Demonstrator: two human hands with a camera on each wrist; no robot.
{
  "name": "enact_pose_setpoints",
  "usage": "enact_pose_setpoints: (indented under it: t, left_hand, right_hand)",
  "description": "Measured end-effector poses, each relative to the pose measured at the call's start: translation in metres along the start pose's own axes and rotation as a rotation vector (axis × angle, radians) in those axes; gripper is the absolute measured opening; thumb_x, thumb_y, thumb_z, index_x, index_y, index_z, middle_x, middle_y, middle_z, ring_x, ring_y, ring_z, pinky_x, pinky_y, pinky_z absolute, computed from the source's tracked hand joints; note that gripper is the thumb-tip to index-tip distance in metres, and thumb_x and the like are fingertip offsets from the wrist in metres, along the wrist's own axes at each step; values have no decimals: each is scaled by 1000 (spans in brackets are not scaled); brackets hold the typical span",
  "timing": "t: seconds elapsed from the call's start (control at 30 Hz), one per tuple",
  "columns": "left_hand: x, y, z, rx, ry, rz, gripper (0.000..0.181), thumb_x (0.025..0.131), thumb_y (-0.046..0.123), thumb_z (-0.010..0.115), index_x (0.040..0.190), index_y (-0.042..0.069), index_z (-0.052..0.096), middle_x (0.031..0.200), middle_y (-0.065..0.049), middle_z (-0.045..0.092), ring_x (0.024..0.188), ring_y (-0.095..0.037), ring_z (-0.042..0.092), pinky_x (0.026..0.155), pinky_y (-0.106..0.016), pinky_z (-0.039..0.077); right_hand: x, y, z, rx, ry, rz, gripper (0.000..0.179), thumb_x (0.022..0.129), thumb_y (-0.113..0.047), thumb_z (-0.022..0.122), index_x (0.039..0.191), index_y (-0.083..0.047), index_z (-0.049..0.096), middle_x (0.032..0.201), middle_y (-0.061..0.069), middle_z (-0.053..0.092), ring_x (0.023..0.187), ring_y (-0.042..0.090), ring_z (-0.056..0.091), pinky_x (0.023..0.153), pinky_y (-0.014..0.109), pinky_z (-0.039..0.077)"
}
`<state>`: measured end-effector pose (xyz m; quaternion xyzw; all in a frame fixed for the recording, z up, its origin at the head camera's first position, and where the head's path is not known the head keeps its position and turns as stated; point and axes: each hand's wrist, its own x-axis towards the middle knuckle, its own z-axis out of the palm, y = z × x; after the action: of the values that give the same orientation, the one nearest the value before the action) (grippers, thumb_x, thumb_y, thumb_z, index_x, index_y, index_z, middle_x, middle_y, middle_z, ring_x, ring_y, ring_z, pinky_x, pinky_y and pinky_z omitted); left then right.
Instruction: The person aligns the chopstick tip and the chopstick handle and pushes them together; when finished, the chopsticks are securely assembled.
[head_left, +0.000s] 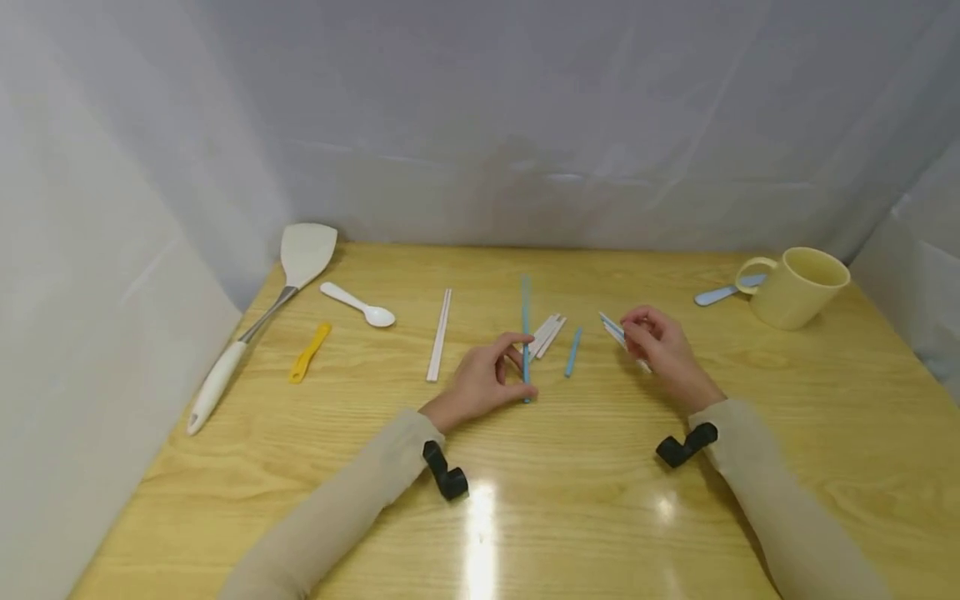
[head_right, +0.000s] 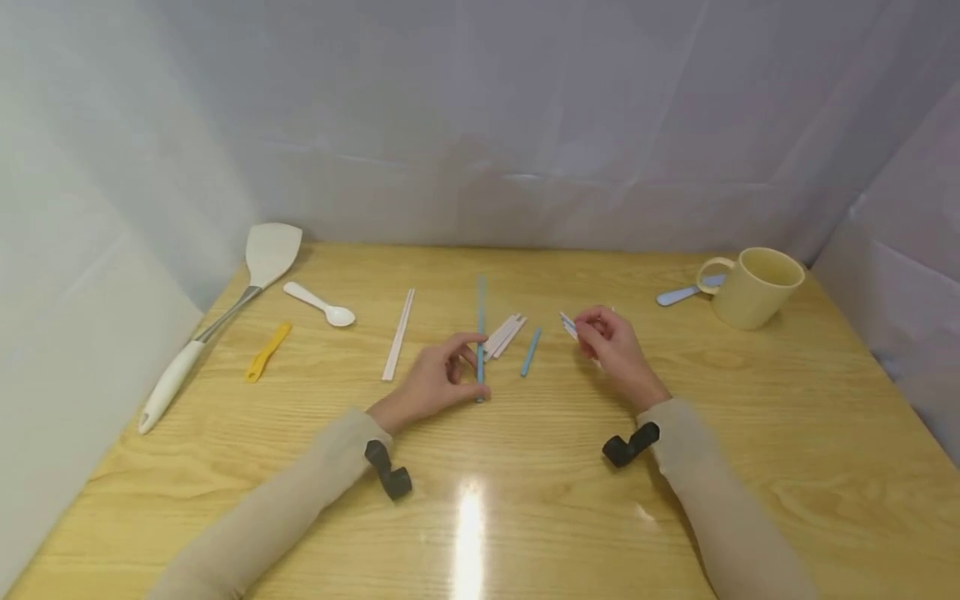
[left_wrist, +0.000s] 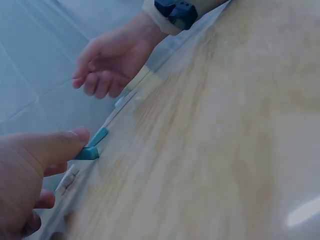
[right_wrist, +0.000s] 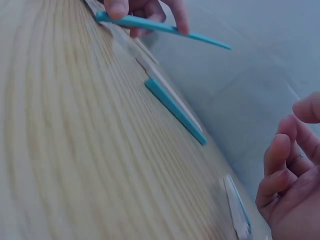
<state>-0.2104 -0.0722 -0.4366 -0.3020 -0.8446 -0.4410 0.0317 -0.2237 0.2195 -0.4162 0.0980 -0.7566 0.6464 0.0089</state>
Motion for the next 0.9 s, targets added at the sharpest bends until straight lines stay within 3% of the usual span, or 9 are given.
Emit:
enact_pose_setpoints:
  t: [0.27, 0.53, 0.73, 0.9]
  left_hand:
    - [-1, -9, -18, 46, -22, -29, 65, 72, 25, 86, 127, 8, 55, 91, 2, 67, 60, -9, 46, 55, -21, 37]
    - [0, -8, -32, 124, -89, -88, 61, 71, 31, 85, 123, 9, 59, 94, 3, 66, 74, -13, 50, 66, -24, 40]
    - [0, -7, -37, 143, -144, -54, 61, 75, 30, 83, 125, 4, 60, 99, -3, 66, 83, -16, 50, 74, -26, 42]
    - [-1, -9, -36, 193, -162, -21, 61, 77, 30, 82, 126, 2, 59, 103, -5, 65, 93, -18, 51, 83, -31, 43]
  right_hand:
    - [-8, 5, -22, -92, 52, 1, 14, 101, -15, 50, 97, -4, 57, 71, -9, 56, 61, 5, 49, 57, 18, 43]
    - [-4, 8, -29, -109, 42, -8, 21, 99, -14, 52, 98, 6, 54, 69, -10, 56, 57, 6, 50, 54, 19, 45]
    - [-4, 7, -33, -54, 0, 69, 16, 101, -20, 49, 98, -6, 57, 76, -6, 58, 64, 5, 52, 58, 19, 46]
    - [-4, 5, -32, -75, -30, 78, 22, 101, -21, 49, 101, 0, 55, 77, -6, 57, 66, 4, 52, 60, 18, 47]
